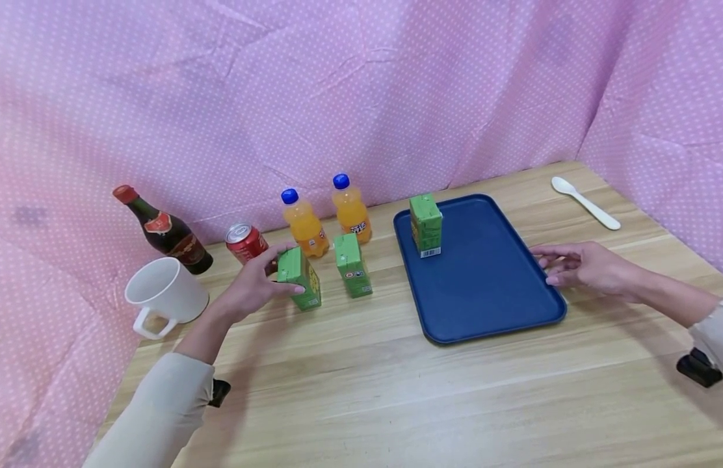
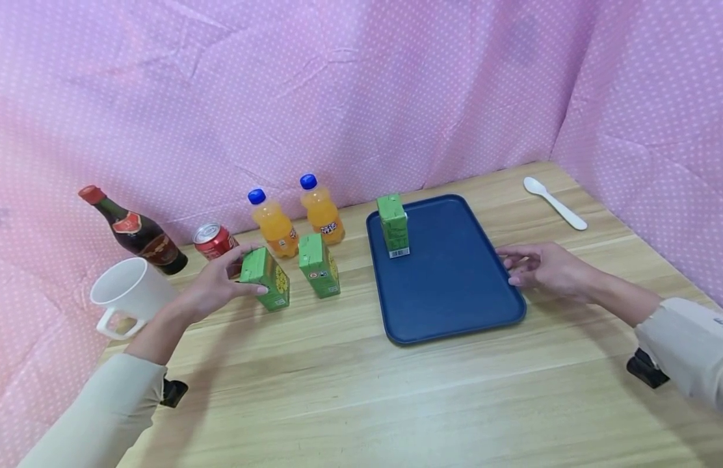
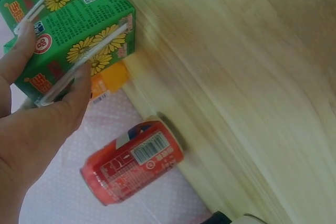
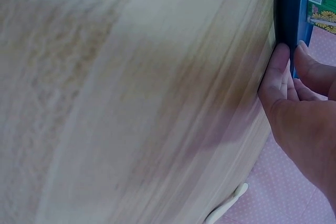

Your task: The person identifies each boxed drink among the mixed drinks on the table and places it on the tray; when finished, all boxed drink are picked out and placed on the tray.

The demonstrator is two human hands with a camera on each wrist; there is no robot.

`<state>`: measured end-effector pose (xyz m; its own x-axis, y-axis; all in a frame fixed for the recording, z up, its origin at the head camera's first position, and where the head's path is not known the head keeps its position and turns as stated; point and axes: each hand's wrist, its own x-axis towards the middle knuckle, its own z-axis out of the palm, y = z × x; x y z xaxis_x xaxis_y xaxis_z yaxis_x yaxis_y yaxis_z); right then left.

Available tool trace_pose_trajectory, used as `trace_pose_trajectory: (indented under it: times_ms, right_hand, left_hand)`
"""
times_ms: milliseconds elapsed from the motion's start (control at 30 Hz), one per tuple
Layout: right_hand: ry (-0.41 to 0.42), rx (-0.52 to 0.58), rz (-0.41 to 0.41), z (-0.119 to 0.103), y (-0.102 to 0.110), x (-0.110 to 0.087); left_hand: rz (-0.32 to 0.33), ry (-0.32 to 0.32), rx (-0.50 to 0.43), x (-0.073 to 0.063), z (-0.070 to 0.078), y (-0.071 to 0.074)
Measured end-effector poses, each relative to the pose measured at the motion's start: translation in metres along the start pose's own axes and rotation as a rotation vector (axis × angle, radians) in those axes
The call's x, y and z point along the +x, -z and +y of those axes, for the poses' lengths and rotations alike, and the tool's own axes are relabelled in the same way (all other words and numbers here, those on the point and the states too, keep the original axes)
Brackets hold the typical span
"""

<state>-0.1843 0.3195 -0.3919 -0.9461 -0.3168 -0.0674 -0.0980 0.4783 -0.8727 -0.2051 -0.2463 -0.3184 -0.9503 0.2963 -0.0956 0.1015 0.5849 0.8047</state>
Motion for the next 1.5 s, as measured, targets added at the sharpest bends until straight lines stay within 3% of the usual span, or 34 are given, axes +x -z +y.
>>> trace_pose_trajectory:
  times_ms: [167, 367, 667, 833, 967, 1100, 1300, 1500]
  right_hand:
    - [-0.001, -0.025, 0.002, -0.001, 0.0, 0.001]
    - [0.0, -0.014, -0.016, -0.003, 0.0, 0.001]
    - [0.007, -0.036, -0.001, -0.002, -0.001, -0.001]
    - [0.008, -0.051, -0.006, -0.002, -0.001, -0.001]
    - [0.003, -0.058, -0.014, -0.003, 0.0, -0.001]
    - [0.009, -0.042, -0.024, -0.005, 0.0, 0.0]
    - [-0.001, -0.025, -0.038, -0.007, 0.002, 0.0]
    - [0.004, -0.014, -0.032, -0.006, 0.0, -0.003]
  left_hand:
    - [0.019, -0.031, 0.061, -0.003, 0.006, 0.004]
    - [0.058, -0.072, 0.147, -0.011, 0.03, 0.022]
    - [0.08, 0.03, 0.196, -0.022, 0.093, 0.058]
    - [0.079, 0.017, 0.194, -0.015, 0.137, 0.063]
    - [0.085, -0.014, 0.175, -0.004, 0.167, 0.051]
    - [0.093, -0.049, 0.1, 0.014, 0.189, 0.027]
    - [0.093, -0.089, -0.028, 0.046, 0.212, -0.017]
    - [0.044, -0.144, -0.121, 0.076, 0.228, -0.062]
